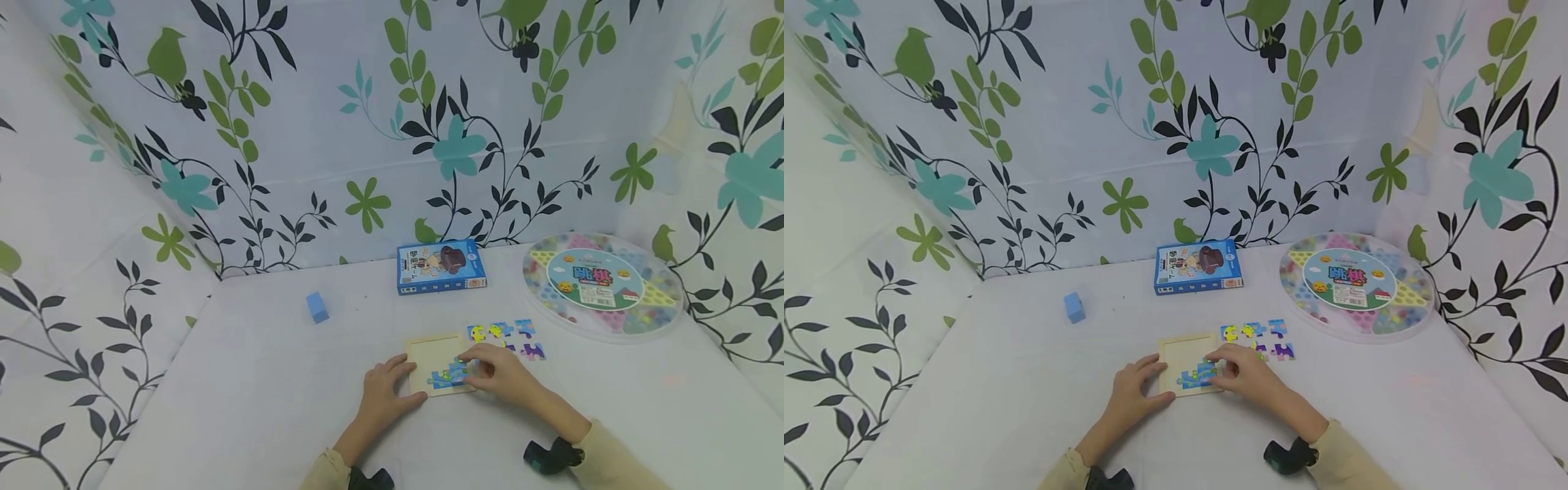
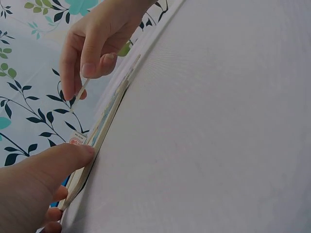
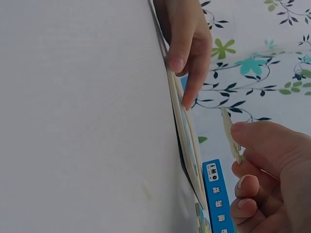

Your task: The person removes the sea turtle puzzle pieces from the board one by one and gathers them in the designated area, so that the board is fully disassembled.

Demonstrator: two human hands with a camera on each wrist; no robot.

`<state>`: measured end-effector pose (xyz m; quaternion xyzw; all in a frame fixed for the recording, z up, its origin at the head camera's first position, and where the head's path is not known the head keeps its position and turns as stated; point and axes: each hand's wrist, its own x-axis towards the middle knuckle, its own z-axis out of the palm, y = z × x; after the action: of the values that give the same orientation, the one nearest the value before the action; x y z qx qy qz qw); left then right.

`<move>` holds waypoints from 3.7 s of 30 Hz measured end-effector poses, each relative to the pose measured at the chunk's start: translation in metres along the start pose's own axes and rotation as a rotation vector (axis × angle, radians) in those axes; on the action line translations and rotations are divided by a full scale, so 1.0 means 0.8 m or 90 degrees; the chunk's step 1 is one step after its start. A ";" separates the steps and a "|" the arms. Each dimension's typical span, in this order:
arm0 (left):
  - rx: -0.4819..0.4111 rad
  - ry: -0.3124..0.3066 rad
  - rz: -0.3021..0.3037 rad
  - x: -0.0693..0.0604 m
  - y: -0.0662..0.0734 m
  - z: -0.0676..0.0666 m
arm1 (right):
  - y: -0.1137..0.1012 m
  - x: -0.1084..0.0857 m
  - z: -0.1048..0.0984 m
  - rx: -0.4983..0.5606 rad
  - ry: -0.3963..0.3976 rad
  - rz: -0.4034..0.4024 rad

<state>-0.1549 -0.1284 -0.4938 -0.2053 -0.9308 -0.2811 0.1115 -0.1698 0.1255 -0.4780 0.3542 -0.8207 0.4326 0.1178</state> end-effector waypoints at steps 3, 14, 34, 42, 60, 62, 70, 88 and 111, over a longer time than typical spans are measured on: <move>-0.002 0.002 -0.006 0.001 0.000 0.000 | 0.004 -0.008 -0.007 -0.014 0.015 -0.006; 0.003 -0.003 -0.007 -0.001 0.003 -0.002 | 0.019 -0.034 -0.020 -0.025 0.021 0.024; -0.023 -0.003 -0.019 0.000 0.000 0.002 | 0.022 -0.041 -0.033 -0.011 -0.025 -0.006; -0.025 -0.004 -0.021 -0.001 -0.001 0.003 | 0.023 -0.041 -0.032 -0.004 -0.036 -0.024; -0.030 -0.003 -0.017 -0.002 0.002 0.000 | 0.023 -0.041 -0.033 -0.021 -0.057 -0.007; -0.029 -0.004 -0.019 -0.002 0.002 0.000 | 0.023 -0.041 -0.033 -0.021 -0.059 -0.001; -0.025 -0.009 -0.025 0.000 0.002 0.001 | 0.022 -0.041 -0.033 -0.012 -0.067 0.013; -0.025 -0.013 -0.028 0.000 0.003 0.000 | 0.023 -0.041 -0.032 -0.002 -0.074 0.039; -0.035 -0.010 -0.025 0.001 -0.001 0.005 | 0.014 -0.038 -0.035 -0.016 -0.107 0.079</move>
<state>-0.1560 -0.1265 -0.4970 -0.1921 -0.9275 -0.3070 0.0926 -0.1591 0.1668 -0.4835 0.3360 -0.8534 0.3976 0.0255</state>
